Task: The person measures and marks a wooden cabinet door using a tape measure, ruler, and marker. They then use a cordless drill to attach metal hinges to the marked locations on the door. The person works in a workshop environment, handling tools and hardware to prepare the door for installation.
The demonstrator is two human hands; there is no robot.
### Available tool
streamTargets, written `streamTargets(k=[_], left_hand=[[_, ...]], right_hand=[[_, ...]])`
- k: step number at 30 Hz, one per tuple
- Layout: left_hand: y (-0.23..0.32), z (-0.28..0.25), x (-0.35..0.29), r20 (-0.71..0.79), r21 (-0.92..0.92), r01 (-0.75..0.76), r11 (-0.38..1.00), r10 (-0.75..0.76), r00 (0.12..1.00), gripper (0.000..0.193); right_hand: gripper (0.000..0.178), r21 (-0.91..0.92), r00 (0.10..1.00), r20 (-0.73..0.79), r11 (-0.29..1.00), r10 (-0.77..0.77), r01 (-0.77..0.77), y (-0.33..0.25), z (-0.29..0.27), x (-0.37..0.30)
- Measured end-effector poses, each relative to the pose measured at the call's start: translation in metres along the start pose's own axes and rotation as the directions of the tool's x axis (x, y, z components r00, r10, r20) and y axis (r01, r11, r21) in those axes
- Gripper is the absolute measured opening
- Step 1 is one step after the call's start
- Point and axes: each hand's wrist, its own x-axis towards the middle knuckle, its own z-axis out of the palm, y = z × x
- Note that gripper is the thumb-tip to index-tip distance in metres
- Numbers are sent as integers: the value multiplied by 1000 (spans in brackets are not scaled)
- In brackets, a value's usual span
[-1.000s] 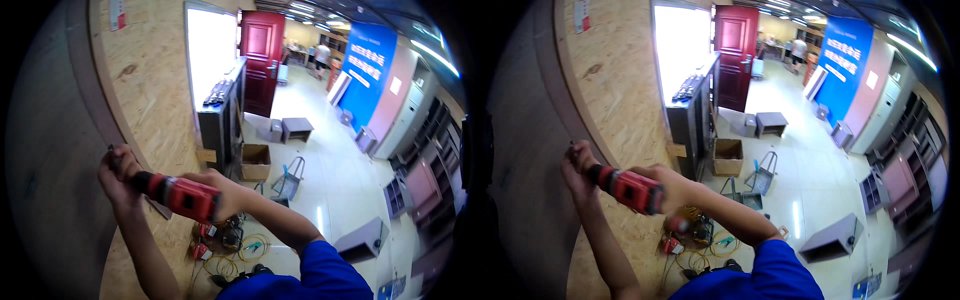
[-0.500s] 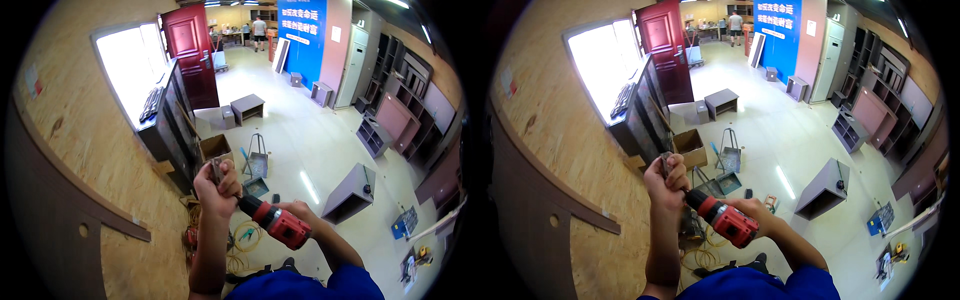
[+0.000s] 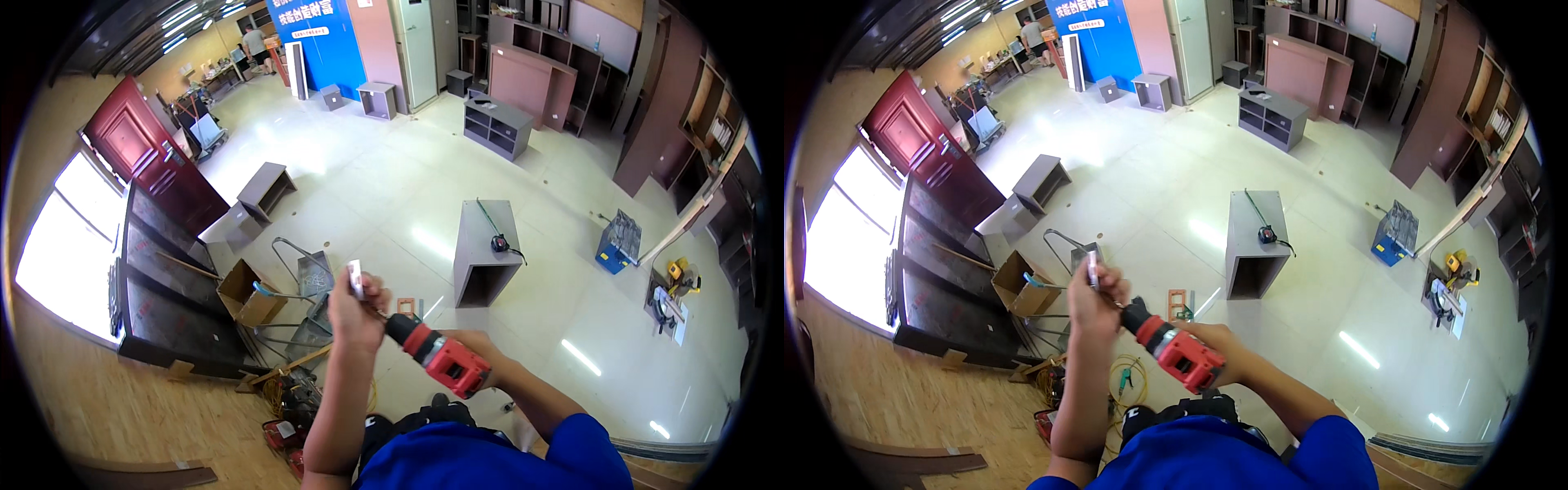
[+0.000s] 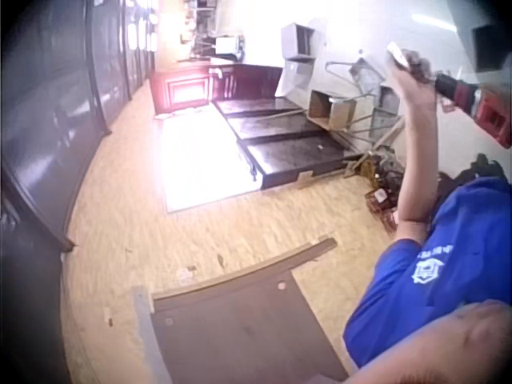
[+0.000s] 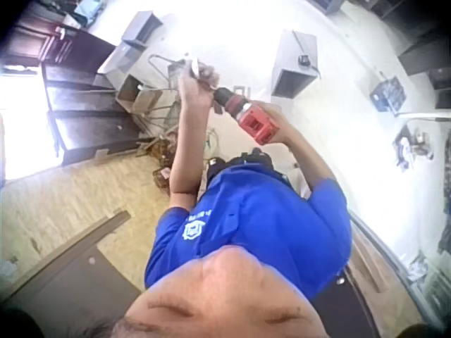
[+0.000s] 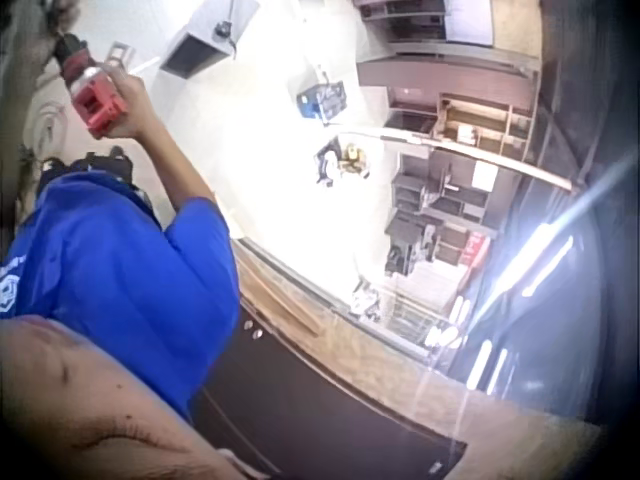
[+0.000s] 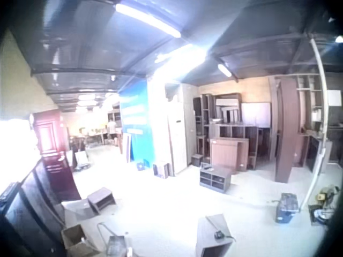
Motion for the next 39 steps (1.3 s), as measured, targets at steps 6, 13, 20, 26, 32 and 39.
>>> streamTargets(k=[6,13,20,26,32,39], left_hand=[[-68,50,75,155,-126,271,954,-251,955,20],[-106,105,146,247,-89,484,871,-451,858,22],[-135,123,218,346,-61,629,775,-574,742,34],[-159,131,287,108,-14,708,706,-703,703,43],[-206,174,336,269,51,542,839,-534,801,43],[-237,209,392,316,-26,387,922,-360,878,38]], right_hand=[[77,18,966,-181,983,184,-184,24,-48,-30],[64,-51,896,-366,955,253,-291,29,-85,-14],[66,-217,846,-487,908,218,-359,65,-97,5],[33,-157,692,-430,707,580,-690,116,-127,29],[21,-317,829,-433,801,355,-508,169,-194,25],[34,-85,870,-308,899,386,-429,228,-295,48]])
